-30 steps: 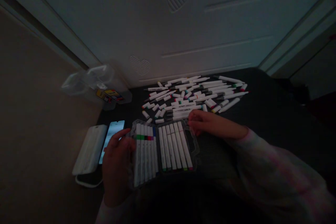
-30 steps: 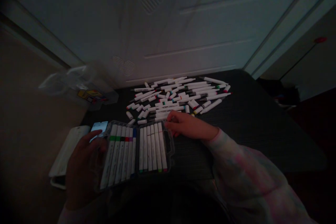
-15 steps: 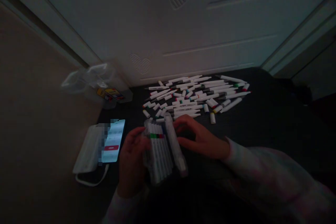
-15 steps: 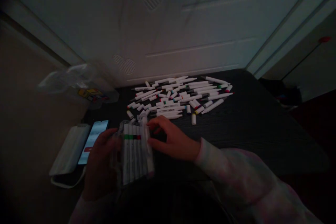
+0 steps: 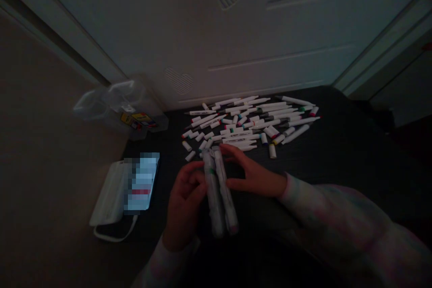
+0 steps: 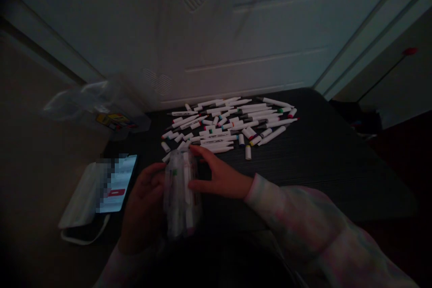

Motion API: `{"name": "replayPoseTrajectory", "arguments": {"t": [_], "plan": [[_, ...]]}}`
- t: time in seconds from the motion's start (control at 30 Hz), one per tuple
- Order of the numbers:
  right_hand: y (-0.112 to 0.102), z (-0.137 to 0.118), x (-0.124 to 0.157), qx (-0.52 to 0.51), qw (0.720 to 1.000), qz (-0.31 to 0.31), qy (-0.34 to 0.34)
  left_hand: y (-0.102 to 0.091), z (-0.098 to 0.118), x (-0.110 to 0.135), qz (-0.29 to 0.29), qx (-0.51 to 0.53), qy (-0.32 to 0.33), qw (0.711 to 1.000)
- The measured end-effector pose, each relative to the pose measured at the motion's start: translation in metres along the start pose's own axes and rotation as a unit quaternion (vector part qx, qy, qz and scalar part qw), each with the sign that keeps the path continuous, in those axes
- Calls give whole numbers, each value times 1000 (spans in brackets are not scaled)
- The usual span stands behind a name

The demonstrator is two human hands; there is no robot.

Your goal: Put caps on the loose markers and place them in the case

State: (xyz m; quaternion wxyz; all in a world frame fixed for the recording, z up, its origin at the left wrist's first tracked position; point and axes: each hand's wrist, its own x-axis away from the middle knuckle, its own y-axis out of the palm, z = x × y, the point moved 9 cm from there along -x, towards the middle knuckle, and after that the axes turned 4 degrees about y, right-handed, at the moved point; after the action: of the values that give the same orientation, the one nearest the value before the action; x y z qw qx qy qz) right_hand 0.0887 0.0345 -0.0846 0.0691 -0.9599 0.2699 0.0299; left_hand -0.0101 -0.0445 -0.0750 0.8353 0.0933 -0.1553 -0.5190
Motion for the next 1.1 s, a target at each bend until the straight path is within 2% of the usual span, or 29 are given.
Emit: {"name": "replayPoseTrajectory", "arguments": {"t": [0.13, 0.27, 0.47, 0.57, 0.67, 0.73, 0.8, 0.9, 0.97, 1.1], "plan": [[1, 3, 0, -22, 1000, -10, 7, 12, -1, 4, -57, -3, 21, 998], [-4, 4, 0, -29, 999, -7, 16, 20, -3, 6, -90, 8, 40, 995], [-17, -6, -3, 78, 997, 18, 19, 26, -15, -1, -93, 50, -19, 994], [-26, 3, -4, 55, 995, 42, 78, 23, -21, -10, -83, 65, -46, 993], [-32, 16, -2, -18, 987, 60, 146, 18, -30, -17, -71, 122, -89, 986], [-40, 22, -1, -53, 979, 94, 170, 14, -33, -20, -53, 159, -109, 980], [-50, 25, 1, -74, 970, 141, 182, 9, -32, -23, -36, 171, -97, 980], [-64, 27, 5, -130, 950, 216, 185, 9, -30, -25, -42, 148, -74, 985], [-70, 28, 8, -161, 936, 256, 181, 12, -38, -23, -58, 122, -92, 987], [-72, 25, 10, -178, 929, 273, 175, 14, -55, -20, -67, 100, -131, 984]]}}
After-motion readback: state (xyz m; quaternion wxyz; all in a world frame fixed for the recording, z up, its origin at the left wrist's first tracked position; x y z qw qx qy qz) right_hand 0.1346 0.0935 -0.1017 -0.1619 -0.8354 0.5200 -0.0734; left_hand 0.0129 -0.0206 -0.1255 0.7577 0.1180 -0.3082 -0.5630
